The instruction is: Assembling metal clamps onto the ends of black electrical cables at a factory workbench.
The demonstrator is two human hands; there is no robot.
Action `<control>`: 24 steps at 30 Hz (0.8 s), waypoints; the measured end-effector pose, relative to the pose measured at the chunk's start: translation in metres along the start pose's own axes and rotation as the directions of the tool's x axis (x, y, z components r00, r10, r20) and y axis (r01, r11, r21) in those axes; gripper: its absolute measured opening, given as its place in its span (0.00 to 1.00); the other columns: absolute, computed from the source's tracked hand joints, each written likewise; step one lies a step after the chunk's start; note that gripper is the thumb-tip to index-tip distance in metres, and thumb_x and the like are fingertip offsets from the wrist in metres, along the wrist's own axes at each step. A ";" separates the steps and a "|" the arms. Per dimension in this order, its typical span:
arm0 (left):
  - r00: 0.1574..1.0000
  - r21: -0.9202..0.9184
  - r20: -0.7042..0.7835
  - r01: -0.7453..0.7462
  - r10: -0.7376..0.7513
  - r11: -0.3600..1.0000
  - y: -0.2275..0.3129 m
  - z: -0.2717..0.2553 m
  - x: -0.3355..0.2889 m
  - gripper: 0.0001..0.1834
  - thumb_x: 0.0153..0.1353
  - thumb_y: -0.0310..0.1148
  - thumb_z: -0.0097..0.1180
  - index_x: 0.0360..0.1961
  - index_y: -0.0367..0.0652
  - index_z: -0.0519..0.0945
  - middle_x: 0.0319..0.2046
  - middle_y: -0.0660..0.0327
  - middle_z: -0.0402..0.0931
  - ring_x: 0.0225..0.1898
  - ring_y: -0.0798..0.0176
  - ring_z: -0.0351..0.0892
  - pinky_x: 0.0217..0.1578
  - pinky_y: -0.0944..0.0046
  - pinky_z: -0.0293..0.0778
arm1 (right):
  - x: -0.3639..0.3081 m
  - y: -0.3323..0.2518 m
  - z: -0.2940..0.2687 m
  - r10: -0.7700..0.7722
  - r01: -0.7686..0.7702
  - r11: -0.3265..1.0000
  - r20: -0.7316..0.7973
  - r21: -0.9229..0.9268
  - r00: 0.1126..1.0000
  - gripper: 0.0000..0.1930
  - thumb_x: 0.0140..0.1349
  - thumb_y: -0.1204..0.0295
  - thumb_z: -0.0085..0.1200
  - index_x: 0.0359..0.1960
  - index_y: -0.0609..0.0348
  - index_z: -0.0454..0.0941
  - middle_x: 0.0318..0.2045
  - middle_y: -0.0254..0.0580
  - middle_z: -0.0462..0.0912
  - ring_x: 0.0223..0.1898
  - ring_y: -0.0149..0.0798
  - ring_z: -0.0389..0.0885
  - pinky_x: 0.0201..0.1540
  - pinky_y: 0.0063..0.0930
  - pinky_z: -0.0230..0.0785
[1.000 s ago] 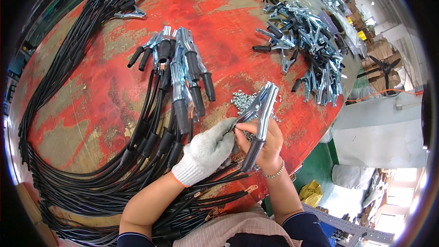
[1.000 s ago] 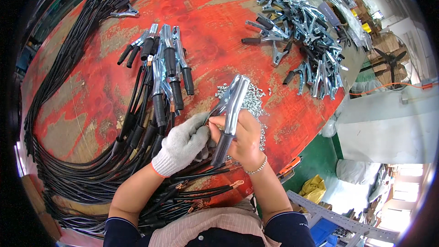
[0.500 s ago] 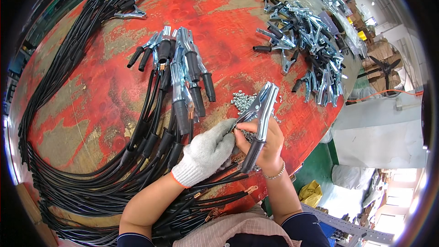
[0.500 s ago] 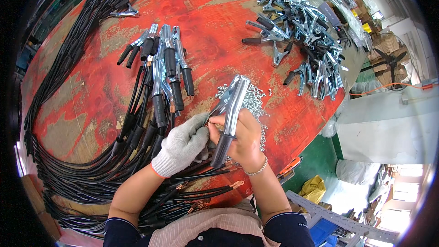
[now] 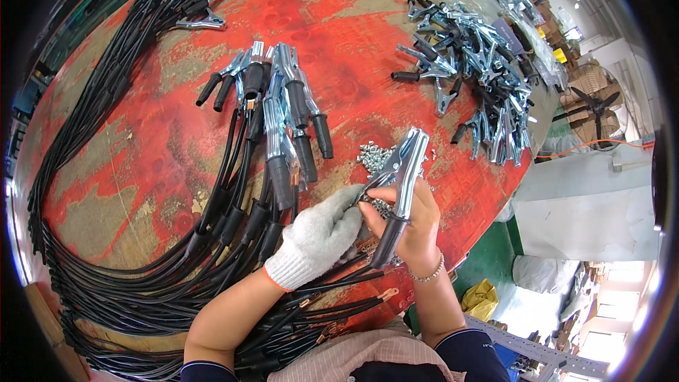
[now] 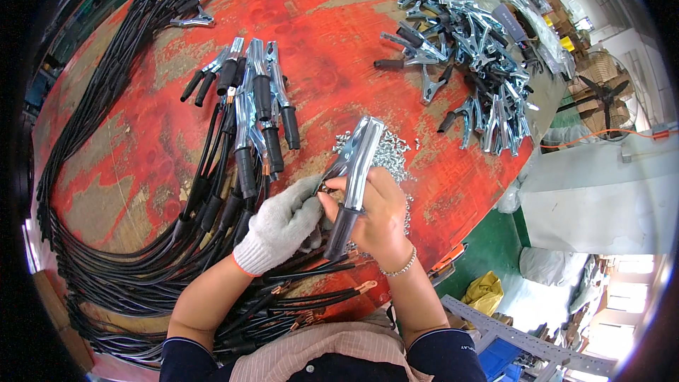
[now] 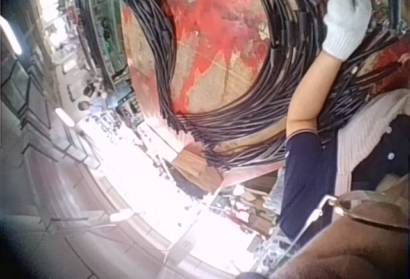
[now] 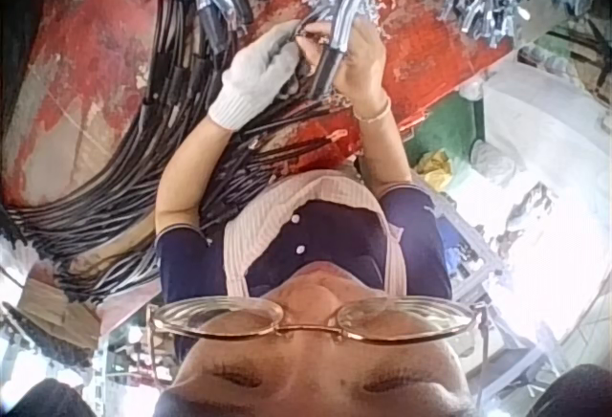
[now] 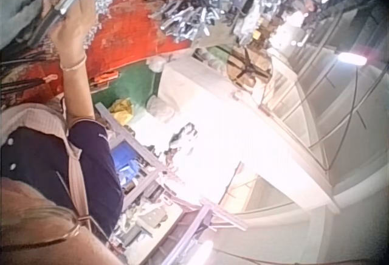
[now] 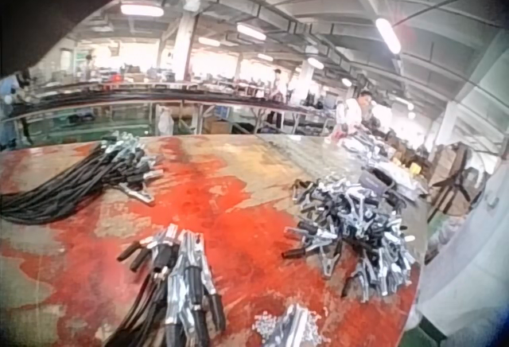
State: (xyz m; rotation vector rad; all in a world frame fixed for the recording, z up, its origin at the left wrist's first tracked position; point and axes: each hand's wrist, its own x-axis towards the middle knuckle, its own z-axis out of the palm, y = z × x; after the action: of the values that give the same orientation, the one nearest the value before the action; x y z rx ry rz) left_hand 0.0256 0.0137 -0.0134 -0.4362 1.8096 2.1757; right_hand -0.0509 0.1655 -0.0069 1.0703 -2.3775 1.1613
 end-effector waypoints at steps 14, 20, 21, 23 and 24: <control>0.999 0.034 0.026 -0.032 0.031 0.999 -0.001 -0.002 0.001 0.21 0.70 0.30 0.44 0.62 0.35 0.68 0.28 0.63 0.77 0.22 0.74 0.74 0.24 0.73 0.72 | -0.009 0.009 0.008 -0.034 0.035 0.998 -0.029 0.046 0.999 0.12 0.44 0.80 0.71 0.31 0.59 0.82 0.26 0.40 0.79 0.28 0.38 0.76 0.31 0.30 0.67; 1.000 0.011 0.023 -0.012 0.012 1.000 0.000 -0.002 0.001 0.21 0.70 0.30 0.45 0.62 0.35 0.67 0.28 0.63 0.77 0.22 0.74 0.74 0.24 0.73 0.72 | -0.013 0.013 0.012 -0.068 0.069 0.997 -0.073 0.016 0.995 0.14 0.42 0.77 0.72 0.33 0.55 0.85 0.26 0.39 0.77 0.27 0.41 0.75 0.27 0.31 0.67; 1.000 0.003 0.023 -0.009 0.009 1.000 -0.001 -0.002 0.001 0.21 0.70 0.30 0.45 0.63 0.35 0.67 0.28 0.63 0.78 0.22 0.74 0.74 0.24 0.73 0.72 | -0.014 0.013 0.010 -0.084 0.085 0.996 -0.065 0.017 0.994 0.14 0.42 0.77 0.72 0.34 0.55 0.85 0.26 0.38 0.77 0.27 0.40 0.75 0.27 0.31 0.66; 1.000 -0.012 0.022 -0.001 0.001 1.000 -0.002 -0.002 0.002 0.22 0.70 0.31 0.45 0.63 0.35 0.67 0.28 0.63 0.78 0.22 0.74 0.74 0.24 0.73 0.72 | -0.015 0.017 0.007 -0.126 0.127 0.992 -0.070 0.019 0.990 0.16 0.42 0.77 0.72 0.35 0.54 0.86 0.26 0.37 0.76 0.27 0.40 0.74 0.27 0.31 0.66; 1.000 0.010 0.023 -0.007 0.006 1.000 -0.001 -0.002 0.001 0.22 0.70 0.31 0.45 0.63 0.35 0.67 0.28 0.63 0.78 0.22 0.74 0.74 0.24 0.73 0.72 | -0.017 0.020 0.005 -0.149 0.151 0.988 -0.084 0.018 0.985 0.16 0.41 0.76 0.71 0.36 0.54 0.86 0.26 0.36 0.76 0.26 0.40 0.74 0.27 0.31 0.65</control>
State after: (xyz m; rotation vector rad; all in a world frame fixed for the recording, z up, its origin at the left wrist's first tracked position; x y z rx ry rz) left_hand 0.0249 0.0123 -0.0154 -0.4020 1.8113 2.1663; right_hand -0.0540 0.1780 -0.0305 1.1644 -2.1844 1.1610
